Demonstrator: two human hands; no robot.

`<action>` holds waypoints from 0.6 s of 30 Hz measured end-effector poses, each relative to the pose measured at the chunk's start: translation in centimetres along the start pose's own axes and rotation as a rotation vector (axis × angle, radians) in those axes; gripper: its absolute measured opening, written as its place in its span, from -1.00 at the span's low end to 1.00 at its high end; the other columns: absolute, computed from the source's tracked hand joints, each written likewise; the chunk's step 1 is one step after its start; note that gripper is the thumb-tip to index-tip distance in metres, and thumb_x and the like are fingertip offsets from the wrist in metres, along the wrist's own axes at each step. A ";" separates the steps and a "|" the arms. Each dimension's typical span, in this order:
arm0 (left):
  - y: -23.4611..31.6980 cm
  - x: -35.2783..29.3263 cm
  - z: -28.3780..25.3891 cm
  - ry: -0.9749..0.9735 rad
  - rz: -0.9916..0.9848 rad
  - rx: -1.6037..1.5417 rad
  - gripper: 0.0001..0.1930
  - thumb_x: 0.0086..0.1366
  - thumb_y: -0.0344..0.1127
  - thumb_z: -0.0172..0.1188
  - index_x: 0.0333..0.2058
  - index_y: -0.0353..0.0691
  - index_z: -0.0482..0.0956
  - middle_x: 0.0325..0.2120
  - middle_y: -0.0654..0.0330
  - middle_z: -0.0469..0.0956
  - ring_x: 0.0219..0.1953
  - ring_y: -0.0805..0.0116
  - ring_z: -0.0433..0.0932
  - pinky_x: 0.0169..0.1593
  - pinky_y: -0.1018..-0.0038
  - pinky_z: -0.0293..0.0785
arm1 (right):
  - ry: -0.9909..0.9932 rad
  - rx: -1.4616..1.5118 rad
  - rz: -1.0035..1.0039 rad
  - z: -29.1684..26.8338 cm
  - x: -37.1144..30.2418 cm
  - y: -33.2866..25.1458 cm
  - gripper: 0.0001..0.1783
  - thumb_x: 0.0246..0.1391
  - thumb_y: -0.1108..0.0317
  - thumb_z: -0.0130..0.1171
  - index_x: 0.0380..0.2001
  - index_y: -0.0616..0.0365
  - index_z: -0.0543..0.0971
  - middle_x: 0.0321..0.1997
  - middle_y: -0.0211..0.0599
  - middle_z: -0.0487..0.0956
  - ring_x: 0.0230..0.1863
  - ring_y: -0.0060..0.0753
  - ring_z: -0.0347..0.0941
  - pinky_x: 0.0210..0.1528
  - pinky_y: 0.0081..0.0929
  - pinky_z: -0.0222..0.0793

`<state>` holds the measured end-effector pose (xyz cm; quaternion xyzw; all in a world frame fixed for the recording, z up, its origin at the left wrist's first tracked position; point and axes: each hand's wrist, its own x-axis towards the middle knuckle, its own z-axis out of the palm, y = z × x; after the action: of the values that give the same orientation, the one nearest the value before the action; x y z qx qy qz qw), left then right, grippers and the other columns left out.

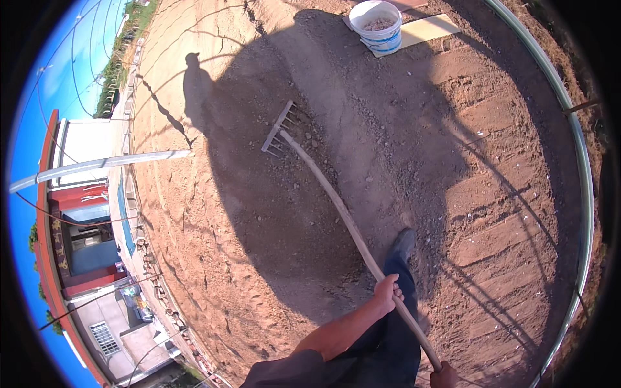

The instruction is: The person uses a rake to level and smooth a patch of dry soil in an outdoor garden area. The person repeatedly drags the rake across the ground to break up clumps and create a uniform surface.

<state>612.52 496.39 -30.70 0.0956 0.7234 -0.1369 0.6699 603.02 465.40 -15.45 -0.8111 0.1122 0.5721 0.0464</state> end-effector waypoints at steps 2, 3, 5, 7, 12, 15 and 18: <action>7.3 1.4 0.9 0.039 0.088 0.020 -0.74 0.12 -0.28 0.20 -0.56 -0.03 0.25 -0.74 0.34 0.18 -0.73 0.41 0.20 -0.59 0.34 0.20 | -0.029 0.095 -0.056 -2.0 1.5 -8.4 -0.76 -0.25 0.33 0.12 -0.42 0.17 0.50 -0.50 0.08 0.55 -0.35 0.16 0.51 -0.26 -0.04 0.41; 11.1 1.2 1.8 0.041 0.119 0.045 -0.73 0.14 -0.25 0.21 -0.57 -0.01 0.25 -0.74 0.37 0.18 -0.74 0.44 0.19 -0.58 0.36 0.20 | -0.025 0.166 -0.156 -2.4 2.7 -11.3 -0.74 -0.23 0.31 0.11 -0.39 0.17 0.49 -0.49 0.10 0.55 -0.34 0.17 0.50 -0.25 -0.05 0.41; 17.4 0.6 2.9 -0.048 0.180 0.049 -0.70 0.16 -0.17 0.22 -0.57 0.02 0.24 -0.75 0.45 0.16 -0.71 0.52 0.18 -0.55 0.42 0.22 | -0.046 0.227 -0.270 -4.5 3.6 -16.4 -0.71 -0.21 0.30 0.10 -0.34 0.18 0.49 -0.47 0.12 0.55 -0.31 0.19 0.50 -0.23 -0.04 0.41; 20.5 0.5 2.6 -0.114 0.220 0.027 -0.69 0.16 -0.13 0.24 -0.55 0.03 0.24 -0.74 0.47 0.16 -0.71 0.55 0.18 -0.55 0.44 0.22 | -0.107 0.212 -0.310 -7.0 3.7 -20.5 -0.68 -0.21 0.29 0.09 -0.30 0.19 0.48 -0.46 0.13 0.54 -0.30 0.20 0.49 -0.21 -0.04 0.41; 14.1 -1.1 3.3 -0.091 0.136 0.016 -0.67 0.16 -0.12 0.24 -0.56 0.04 0.23 -0.75 0.47 0.16 -0.71 0.53 0.18 -0.53 0.43 0.23 | -0.050 0.141 -0.304 -5.7 2.3 -14.1 -0.70 -0.26 0.32 0.09 -0.36 0.20 0.47 -0.54 0.12 0.53 -0.40 0.19 0.51 -0.31 0.00 0.43; 8.2 -2.2 2.9 -0.101 0.019 -0.025 -0.72 0.14 -0.17 0.25 -0.53 0.02 0.27 -0.75 0.41 0.17 -0.72 0.46 0.20 -0.57 0.40 0.23 | 0.028 0.067 -0.234 -6.4 -0.5 -8.7 -0.76 -0.29 0.36 0.10 -0.43 0.18 0.46 -0.62 0.06 0.52 -0.50 0.16 0.50 -0.38 -0.02 0.43; 7.0 -3.7 3.5 -0.054 -0.050 -0.014 -0.75 0.14 -0.22 0.22 -0.51 0.02 0.27 -0.75 0.40 0.17 -0.72 0.44 0.20 -0.57 0.36 0.23 | -0.146 -0.039 -0.030 -10.1 -2.6 -11.1 -0.74 -0.11 0.25 0.03 -0.28 0.02 0.46 -0.39 0.06 0.54 -0.36 0.15 0.50 -0.31 0.02 0.41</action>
<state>618.41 502.06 -27.75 0.0687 0.7083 -0.1511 0.6861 614.05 474.44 -10.13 -0.7696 0.0851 0.6310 0.0473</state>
